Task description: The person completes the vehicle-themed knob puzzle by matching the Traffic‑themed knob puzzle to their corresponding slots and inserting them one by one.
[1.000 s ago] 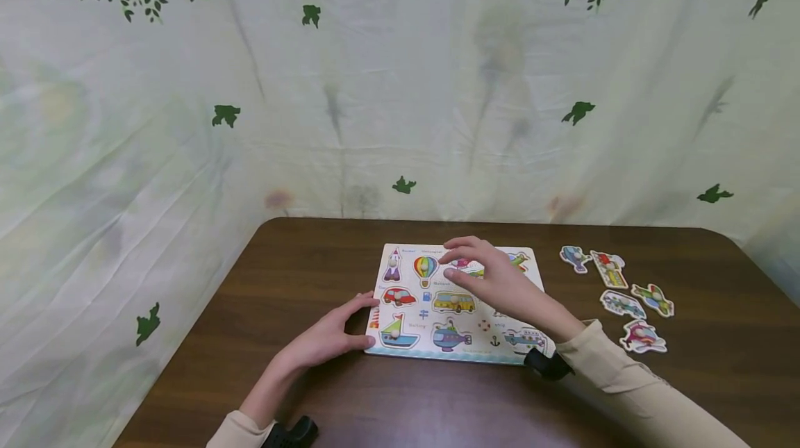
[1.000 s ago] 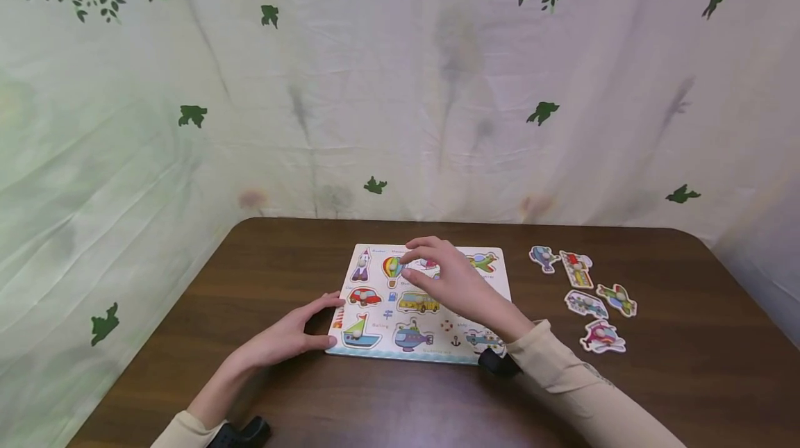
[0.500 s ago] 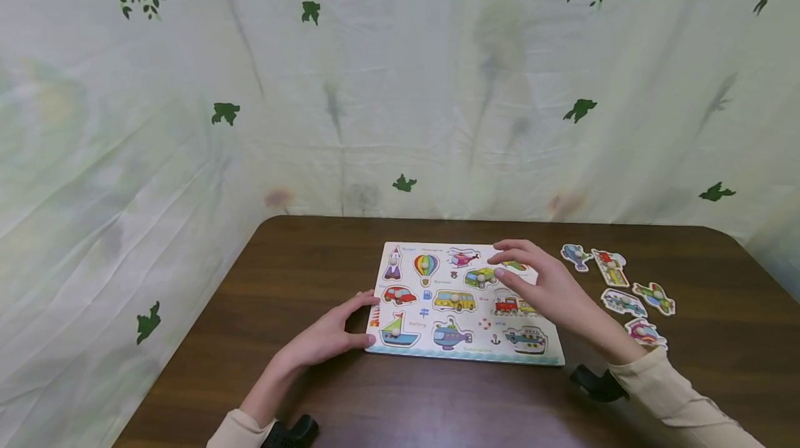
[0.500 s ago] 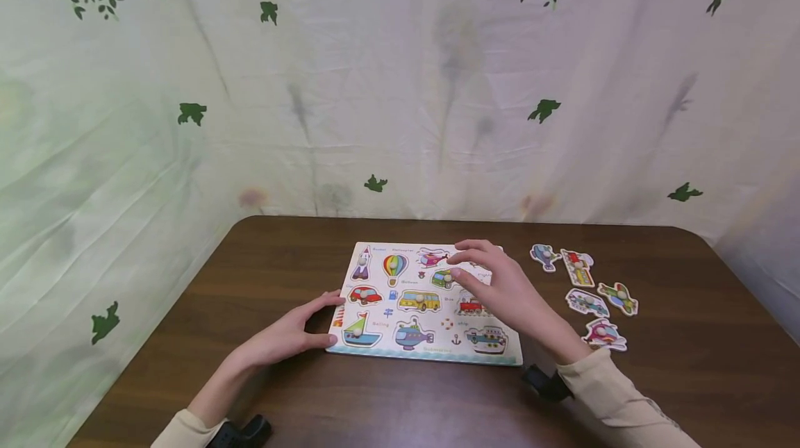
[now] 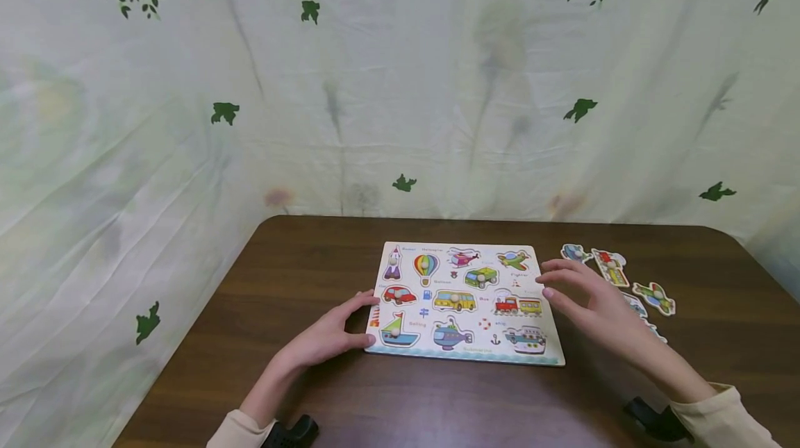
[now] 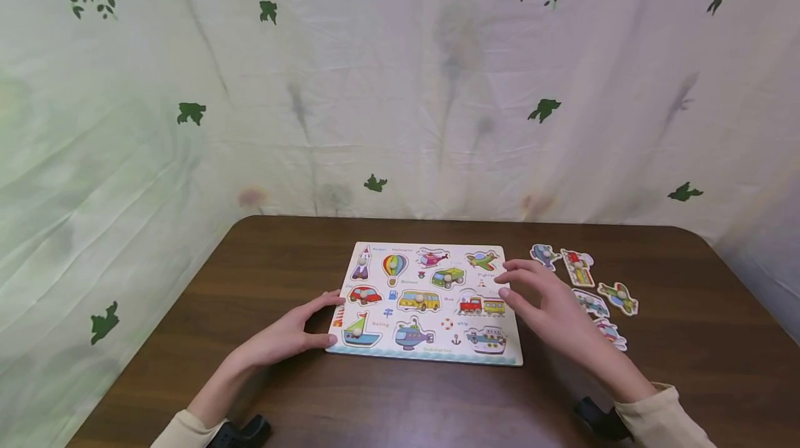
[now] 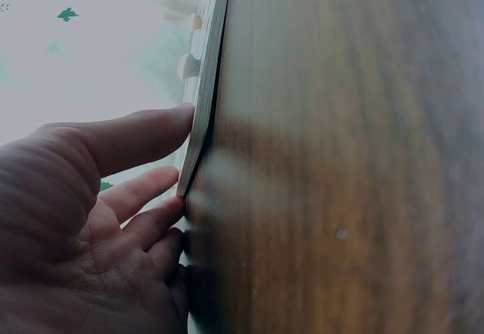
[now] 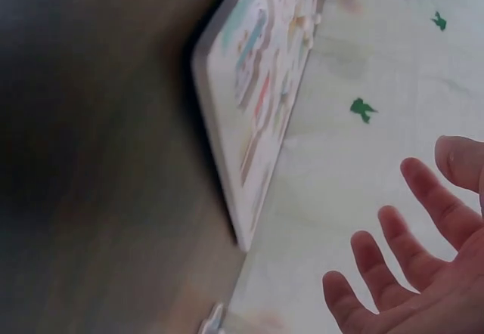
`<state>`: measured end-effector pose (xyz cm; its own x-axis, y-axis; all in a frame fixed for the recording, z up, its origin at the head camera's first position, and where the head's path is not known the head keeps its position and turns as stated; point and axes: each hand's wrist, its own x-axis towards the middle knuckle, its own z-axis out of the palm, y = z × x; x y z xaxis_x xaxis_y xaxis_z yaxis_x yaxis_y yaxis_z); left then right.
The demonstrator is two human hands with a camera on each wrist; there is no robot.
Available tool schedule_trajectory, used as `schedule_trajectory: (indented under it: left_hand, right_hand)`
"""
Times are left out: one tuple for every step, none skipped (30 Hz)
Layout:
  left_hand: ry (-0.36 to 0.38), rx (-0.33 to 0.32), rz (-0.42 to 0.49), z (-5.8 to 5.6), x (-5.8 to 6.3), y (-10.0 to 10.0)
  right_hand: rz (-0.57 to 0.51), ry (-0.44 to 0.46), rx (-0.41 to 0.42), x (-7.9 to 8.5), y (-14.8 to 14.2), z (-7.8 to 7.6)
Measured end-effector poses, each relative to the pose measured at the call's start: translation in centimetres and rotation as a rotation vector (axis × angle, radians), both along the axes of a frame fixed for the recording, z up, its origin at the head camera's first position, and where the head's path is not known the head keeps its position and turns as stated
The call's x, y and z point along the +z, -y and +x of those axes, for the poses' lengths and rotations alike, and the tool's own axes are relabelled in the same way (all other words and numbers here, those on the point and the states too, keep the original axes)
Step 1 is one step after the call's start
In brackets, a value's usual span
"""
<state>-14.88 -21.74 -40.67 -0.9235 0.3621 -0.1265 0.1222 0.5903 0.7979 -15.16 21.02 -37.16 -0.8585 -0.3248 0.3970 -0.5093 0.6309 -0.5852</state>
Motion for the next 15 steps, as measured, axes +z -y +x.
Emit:
schedule_trajectory:
  left_hand:
    - [0.002, 0.001, -0.002, 0.0, -0.1, 0.0]
    - [0.001, 0.000, -0.003, -0.1, -0.1, -0.1]
    - [0.002, -0.001, -0.004, -0.1, -0.2, -0.1]
    - [0.003, -0.002, -0.005, -0.2, -0.3, -0.1]
    - [0.002, -0.003, -0.007, -0.2, -0.4, -0.2]
    - [0.002, -0.004, -0.008, -0.2, -0.4, -0.2]
    - [0.001, -0.005, -0.008, -0.2, -0.4, -0.2]
    - [0.002, -0.005, -0.006, -0.2, -0.4, -0.2]
    - [0.004, -0.004, -0.006, -0.2, -0.4, -0.2]
    - [0.005, -0.002, -0.004, -0.1, -0.4, -0.2]
    - [0.005, 0.000, -0.002, -0.1, -0.4, -0.2]
    - [0.006, 0.004, -0.001, -0.1, -0.4, -0.1]
    - [0.007, 0.008, 0.000, -0.1, -0.3, -0.1]
    - [0.007, 0.011, -0.001, -0.1, -0.4, -0.1]
    - [0.003, 0.011, -0.001, -0.1, -0.4, 0.0]
  right_hand:
    - [0.004, -0.004, -0.006, -0.1, -0.3, 0.2]
    - [0.007, -0.008, -0.015, -0.1, -0.6, 0.5]
    - [0.005, -0.012, -0.023, -0.2, -0.9, 0.8]
    - [0.011, -0.012, -0.038, -0.3, -1.1, 1.0]
    - [0.011, -0.017, -0.050, -0.4, -1.4, 1.3]
    - [0.007, -0.018, -0.060, -0.5, -1.6, 1.5]
    - [0.002, -0.018, -0.069, -0.6, -1.9, 1.8]
    - [-0.003, -0.019, -0.079, -0.6, -2.2, 2.0]
    - [-0.005, -0.018, -0.090, -0.7, -2.4, 2.2]
    - [-0.007, -0.018, -0.099, -0.7, -2.7, 2.4]
    - [-0.012, -0.021, -0.107, -0.8, -3.0, 2.6]
    - [-0.017, -0.018, -0.118, -0.8, -3.2, 2.8]
    - [-0.017, -0.015, -0.132, -0.9, -3.5, 3.0]
    - [-0.021, -0.011, -0.144, -1.0, -3.8, 3.1]
    - [-0.024, -0.007, -0.156, -1.0, -4.0, 3.3]
